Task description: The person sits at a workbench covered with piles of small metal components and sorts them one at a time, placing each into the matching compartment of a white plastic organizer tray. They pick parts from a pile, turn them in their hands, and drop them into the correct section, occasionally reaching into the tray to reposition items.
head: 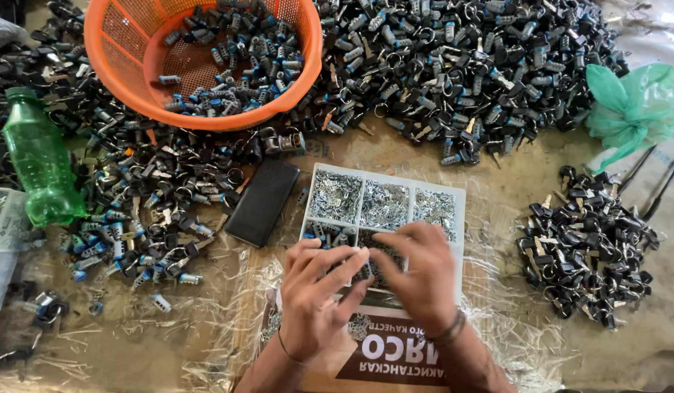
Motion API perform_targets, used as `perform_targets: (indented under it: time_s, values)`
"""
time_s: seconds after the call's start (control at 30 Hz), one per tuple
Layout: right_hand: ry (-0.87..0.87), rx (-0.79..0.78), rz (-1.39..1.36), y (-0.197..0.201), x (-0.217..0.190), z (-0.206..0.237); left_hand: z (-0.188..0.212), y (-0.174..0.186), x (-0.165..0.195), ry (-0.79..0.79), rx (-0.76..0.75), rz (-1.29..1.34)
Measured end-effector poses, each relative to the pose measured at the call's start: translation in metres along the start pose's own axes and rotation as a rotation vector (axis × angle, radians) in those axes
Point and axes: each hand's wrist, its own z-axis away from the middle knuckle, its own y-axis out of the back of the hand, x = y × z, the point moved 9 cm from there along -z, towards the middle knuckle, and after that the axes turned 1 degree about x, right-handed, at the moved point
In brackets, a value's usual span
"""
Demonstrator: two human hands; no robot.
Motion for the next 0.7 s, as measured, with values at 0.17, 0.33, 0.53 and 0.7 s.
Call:
perform_targets:
  time_s: [0.17, 0.33, 0.53, 0.7]
  values:
    - [0.030, -0.073, 0.147, -0.009, -0.017, 0.000, -0.002, 0.000, -0.001, 0.035, 0.004, -0.028]
    - [-0.144, 0.027, -0.042, 0.016, -0.004, 0.007, -0.001, 0.003, -0.002, 0.049, 0.003, -0.028]
    - [-0.289, -0.107, -0.378, 0.001, 0.002, 0.015, 0.002, 0.008, 0.002, 0.028, 0.008, -0.032]
    - [-0.277, -0.044, -0.387, 0.010, -0.003, 0.016, 0.002, 0.012, 0.007, -0.004, 0.021, -0.060]
